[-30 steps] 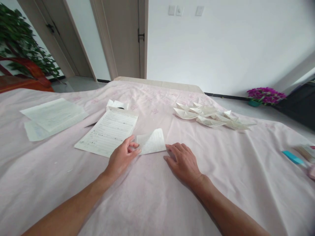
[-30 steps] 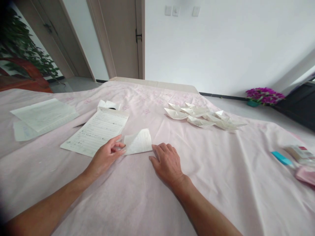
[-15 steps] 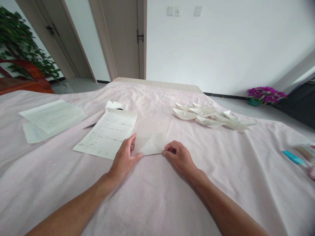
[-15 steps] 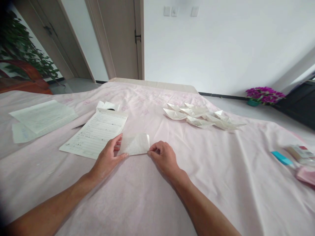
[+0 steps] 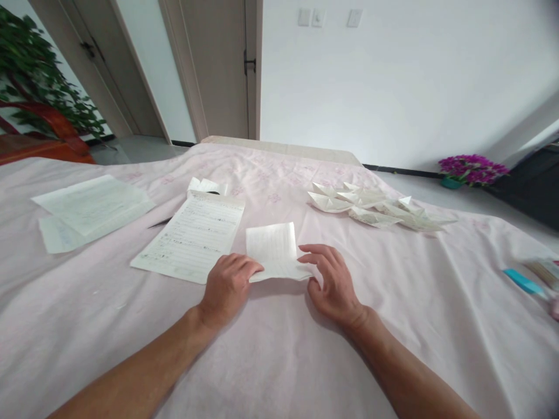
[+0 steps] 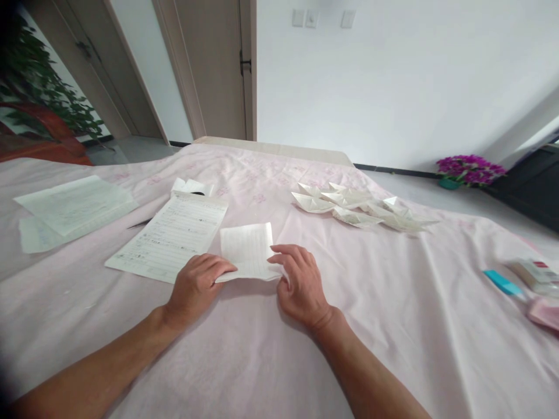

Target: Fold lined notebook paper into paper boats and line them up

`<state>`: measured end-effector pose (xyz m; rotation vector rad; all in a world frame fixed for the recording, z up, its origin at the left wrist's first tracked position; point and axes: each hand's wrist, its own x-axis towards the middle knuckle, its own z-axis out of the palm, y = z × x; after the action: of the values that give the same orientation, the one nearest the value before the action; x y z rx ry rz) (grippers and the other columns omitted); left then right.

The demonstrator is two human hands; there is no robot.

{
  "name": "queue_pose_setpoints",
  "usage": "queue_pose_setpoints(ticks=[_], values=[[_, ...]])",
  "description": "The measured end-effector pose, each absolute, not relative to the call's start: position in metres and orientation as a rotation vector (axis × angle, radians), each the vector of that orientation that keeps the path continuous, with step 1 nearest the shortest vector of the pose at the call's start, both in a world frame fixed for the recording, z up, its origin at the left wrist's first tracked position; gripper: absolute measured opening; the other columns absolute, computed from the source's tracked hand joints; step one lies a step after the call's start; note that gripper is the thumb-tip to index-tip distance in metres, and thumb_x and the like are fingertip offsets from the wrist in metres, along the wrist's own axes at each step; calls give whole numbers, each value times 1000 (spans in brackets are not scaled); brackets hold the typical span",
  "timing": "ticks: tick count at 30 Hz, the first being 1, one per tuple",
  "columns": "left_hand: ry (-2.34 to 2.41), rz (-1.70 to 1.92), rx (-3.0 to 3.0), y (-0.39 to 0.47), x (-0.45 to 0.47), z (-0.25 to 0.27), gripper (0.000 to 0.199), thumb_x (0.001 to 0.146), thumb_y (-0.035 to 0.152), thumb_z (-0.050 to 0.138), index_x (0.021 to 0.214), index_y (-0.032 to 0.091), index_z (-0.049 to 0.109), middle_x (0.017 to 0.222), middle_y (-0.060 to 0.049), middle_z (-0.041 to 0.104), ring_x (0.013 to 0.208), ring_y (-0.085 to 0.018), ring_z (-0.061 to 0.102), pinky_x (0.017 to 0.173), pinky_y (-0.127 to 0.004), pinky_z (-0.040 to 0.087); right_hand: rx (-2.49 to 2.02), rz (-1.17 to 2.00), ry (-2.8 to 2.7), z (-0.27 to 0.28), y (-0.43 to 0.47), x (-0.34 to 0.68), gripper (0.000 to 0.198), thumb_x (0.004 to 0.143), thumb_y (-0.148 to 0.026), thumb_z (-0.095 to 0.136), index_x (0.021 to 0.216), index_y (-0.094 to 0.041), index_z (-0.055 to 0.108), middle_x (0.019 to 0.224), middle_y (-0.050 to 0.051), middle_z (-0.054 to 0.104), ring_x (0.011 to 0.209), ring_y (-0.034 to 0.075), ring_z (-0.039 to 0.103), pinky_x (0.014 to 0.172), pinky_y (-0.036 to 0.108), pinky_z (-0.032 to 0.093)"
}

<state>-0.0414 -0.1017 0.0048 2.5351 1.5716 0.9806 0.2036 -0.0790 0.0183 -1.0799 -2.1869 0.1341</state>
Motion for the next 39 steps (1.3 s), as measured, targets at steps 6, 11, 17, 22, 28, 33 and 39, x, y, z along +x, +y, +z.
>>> queue_pose_setpoints(ticks=[6, 11, 17, 22, 28, 33, 39], values=[[1439, 935, 2702, -106, -38, 4, 18, 90, 9, 54, 93, 20, 68, 84, -3, 69, 83, -19, 62, 76, -33, 47, -958, 87, -2442, 22, -90, 186, 22, 88, -14, 55, 103, -25, 66, 102, 4, 72, 106, 23, 57, 92, 39, 40], [1514, 877, 2544, -109, -57, 2, 26, 90, 9, 53, 109, 21, 65, 98, -4, 63, 92, -18, 59, 80, -30, 49, -997, 154, -2442, 13, -88, 188, 19, 93, -14, 52, 98, -22, 68, 101, 4, 72, 94, 20, 60, 85, 35, 41], [1521, 821, 2445, -108, -68, -5, 32, 90, 6, 50, 113, 23, 64, 102, -4, 62, 95, -17, 59, 87, -31, 50, -1199, 289, -2394, 18, -88, 183, 19, 97, -24, 50, 87, -21, 65, 90, 4, 68, 86, 19, 57, 79, 32, 40], [1507, 875, 2327, -106, -66, -6, 29, 89, 5, 49, 107, 21, 65, 100, -3, 64, 94, -16, 60, 86, -31, 50, -1349, 237, -2357, 16, -80, 175, 29, 97, -32, 49, 71, -20, 55, 78, 3, 61, 76, 18, 53, 71, 30, 37], [1483, 927, 2281, -105, -69, -9, 32, 85, 1, 50, 104, 20, 67, 100, -3, 65, 95, -16, 62, 86, -30, 50, -1573, 225, -2401, 23, -73, 169, 28, 92, -34, 53, 68, -19, 51, 74, 2, 59, 73, 15, 52, 62, 26, 30], [1495, 922, 2281, -104, -70, -12, 34, 85, 0, 50, 105, 21, 67, 101, -2, 65, 95, -16, 62, 86, -30, 50, -1688, 309, -2421, 33, -66, 165, 27, 88, -33, 53, 66, -19, 47, 73, 0, 57, 70, 13, 50, 58, 25, 24], [1524, 901, 2452, -108, -67, -10, 31, 88, 3, 50, 110, 19, 65, 100, -4, 66, 92, -17, 61, 83, -32, 52, -1695, 341, -2441, 37, -62, 163, 24, 85, -30, 53, 66, -18, 45, 72, 0, 56, 67, 12, 47, 56, 26, 21]])
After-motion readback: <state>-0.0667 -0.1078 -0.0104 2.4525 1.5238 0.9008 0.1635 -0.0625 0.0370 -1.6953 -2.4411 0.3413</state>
